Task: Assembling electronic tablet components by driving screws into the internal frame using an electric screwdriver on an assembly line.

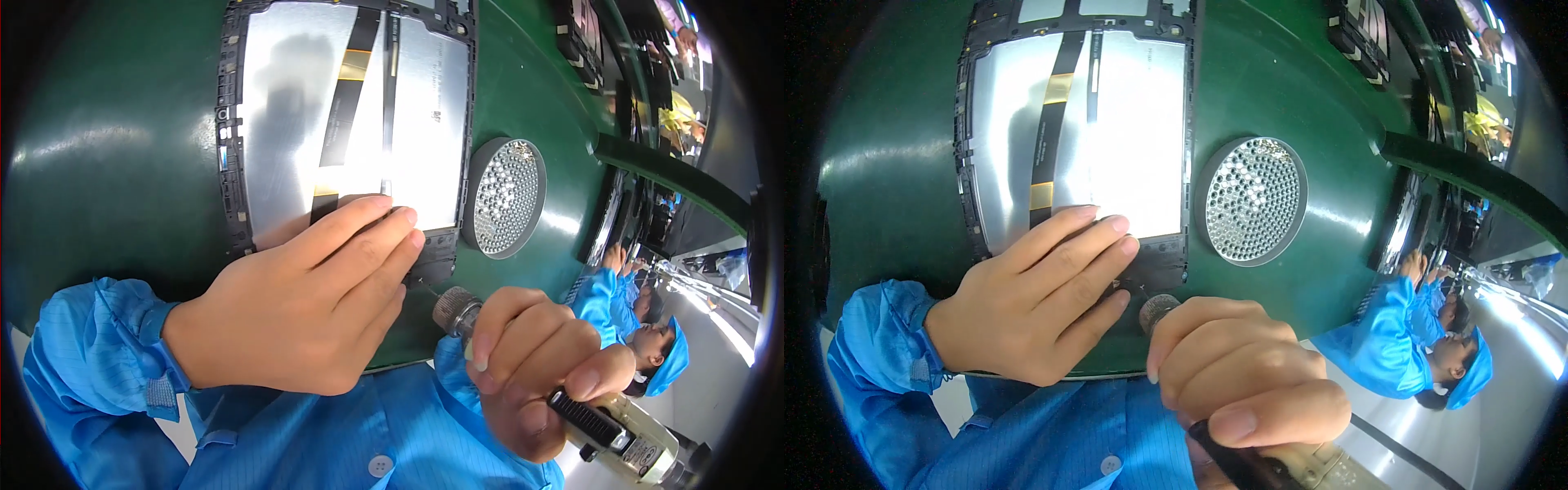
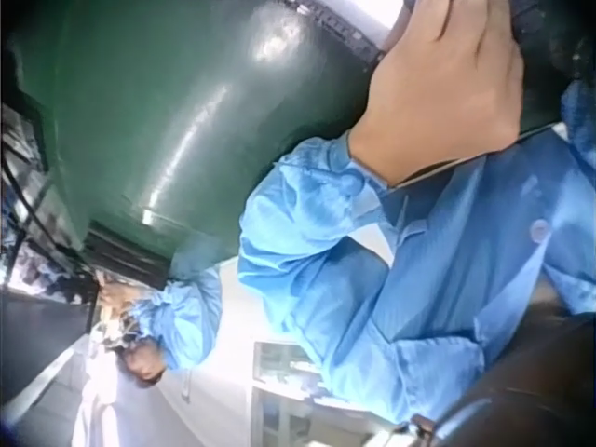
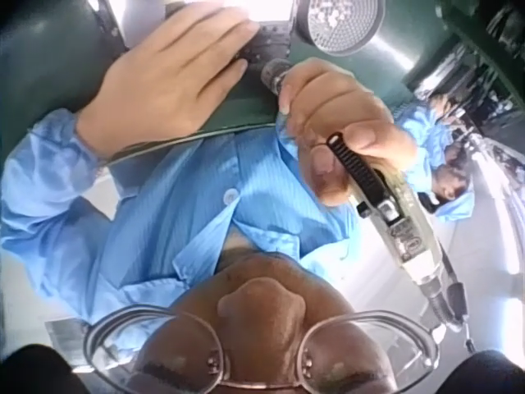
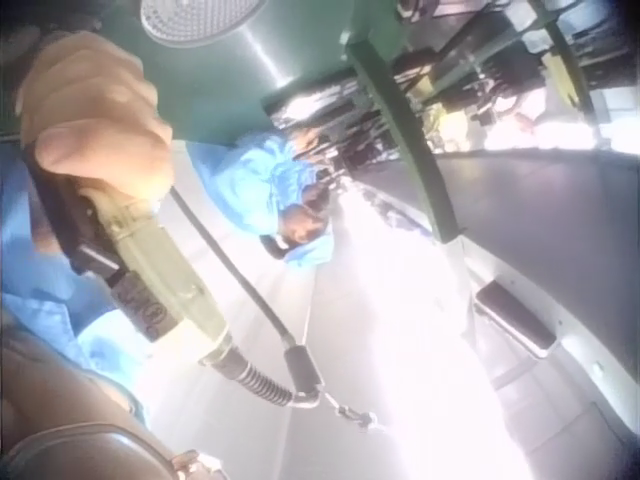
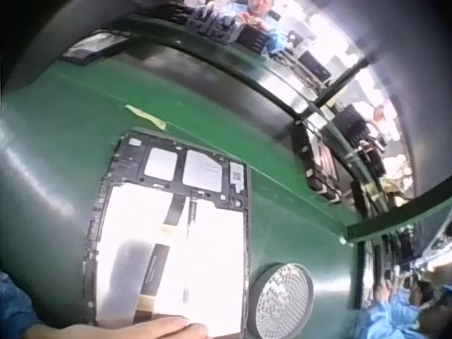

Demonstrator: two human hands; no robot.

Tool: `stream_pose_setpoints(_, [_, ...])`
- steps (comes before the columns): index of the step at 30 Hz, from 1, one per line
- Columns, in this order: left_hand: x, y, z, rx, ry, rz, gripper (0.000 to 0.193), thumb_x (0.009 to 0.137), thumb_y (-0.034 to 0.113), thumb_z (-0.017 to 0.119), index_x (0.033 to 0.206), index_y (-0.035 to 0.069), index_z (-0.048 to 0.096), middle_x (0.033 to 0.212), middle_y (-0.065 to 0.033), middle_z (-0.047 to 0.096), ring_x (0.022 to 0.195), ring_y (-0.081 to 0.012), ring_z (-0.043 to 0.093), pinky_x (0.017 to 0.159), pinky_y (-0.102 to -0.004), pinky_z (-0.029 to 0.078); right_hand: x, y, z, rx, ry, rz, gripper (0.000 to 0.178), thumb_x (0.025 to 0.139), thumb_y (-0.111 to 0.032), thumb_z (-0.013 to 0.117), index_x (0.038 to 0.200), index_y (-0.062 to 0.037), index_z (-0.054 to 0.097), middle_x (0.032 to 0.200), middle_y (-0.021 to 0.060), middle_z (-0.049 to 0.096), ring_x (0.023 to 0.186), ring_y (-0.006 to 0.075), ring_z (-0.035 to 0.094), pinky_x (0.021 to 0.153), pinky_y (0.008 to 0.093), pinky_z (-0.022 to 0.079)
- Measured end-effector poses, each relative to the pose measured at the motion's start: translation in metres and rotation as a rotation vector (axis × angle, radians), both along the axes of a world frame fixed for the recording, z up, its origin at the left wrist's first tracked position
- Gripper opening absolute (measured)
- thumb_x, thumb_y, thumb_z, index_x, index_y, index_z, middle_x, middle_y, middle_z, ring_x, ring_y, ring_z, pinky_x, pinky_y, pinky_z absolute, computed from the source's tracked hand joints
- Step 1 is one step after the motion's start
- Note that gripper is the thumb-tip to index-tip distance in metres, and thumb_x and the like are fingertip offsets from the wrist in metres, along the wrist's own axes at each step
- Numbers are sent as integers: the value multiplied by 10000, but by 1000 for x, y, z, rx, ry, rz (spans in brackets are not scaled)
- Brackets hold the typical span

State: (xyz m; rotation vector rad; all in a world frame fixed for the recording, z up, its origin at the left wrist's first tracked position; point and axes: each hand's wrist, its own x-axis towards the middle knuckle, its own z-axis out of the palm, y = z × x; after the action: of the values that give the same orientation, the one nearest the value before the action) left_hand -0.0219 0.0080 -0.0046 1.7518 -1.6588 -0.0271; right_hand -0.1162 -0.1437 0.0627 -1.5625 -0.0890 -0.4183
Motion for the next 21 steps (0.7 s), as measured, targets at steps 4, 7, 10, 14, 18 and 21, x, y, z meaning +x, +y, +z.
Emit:
stream_pose_setpoints(4, [-1,-2,2,-6,-7,5,178,688,112,634,797,-15,693,1045,-235,626,1045,-351,586,967,-453,441,0,0,-1,28,-1,-34,286,804,-68,581,1061,-61,456,675,38,496,540,150,505,529,296,430])
stream_pose_setpoints(7, [-4,1,-3,-19,-14,33,178,681,111,637,796,-9,700,1041,-232,629,1043,-347,586,962,-450,445,-1,2,-3,8,14,-15,288,803,-67,577,1064,-56,456,675,38,493,540,150,503,533,300,430])
stream_pose_setpoints(10, [-4,1,-3,-26,15,40,168,685,111,643,786,-10,702,1040,-224,632,1040,-341,588,958,-452,448,-1,5,-3,17,19,-31,291,801,-69,579,1064,-56,457,674,39,492,541,150,503,541,303,430])
stream_pose_setpoints(14, [-5,0,-3,-34,0,47,168,673,106,649,778,-17,696,1032,-215,637,1037,-340,588,947,-455,455,-1,5,0,31,24,-52,288,801,-72,587,1061,-59,462,667,39,491,540,150,501,542,299,429])
stream_pose_setpoints(18, [4,-2,3,-22,99,19,166,681,103,655,796,-14,675,1018,-194,626,1021,-337,587,931,-456,454,-3,-1,-1,42,20,-58,286,796,-66,593,1054,-66,468,657,39,490,536,152,502,535,296,427])
stream_pose_setpoints(21, [11,-6,7,5,252,12,179,685,102,659,822,-14,661,999,-167,609,1005,-321,580,906,-443,454,-2,0,4,96,-14,-50,286,778,-59,611,1028,-75,471,640,32,493,528,145,505,528,286,426])
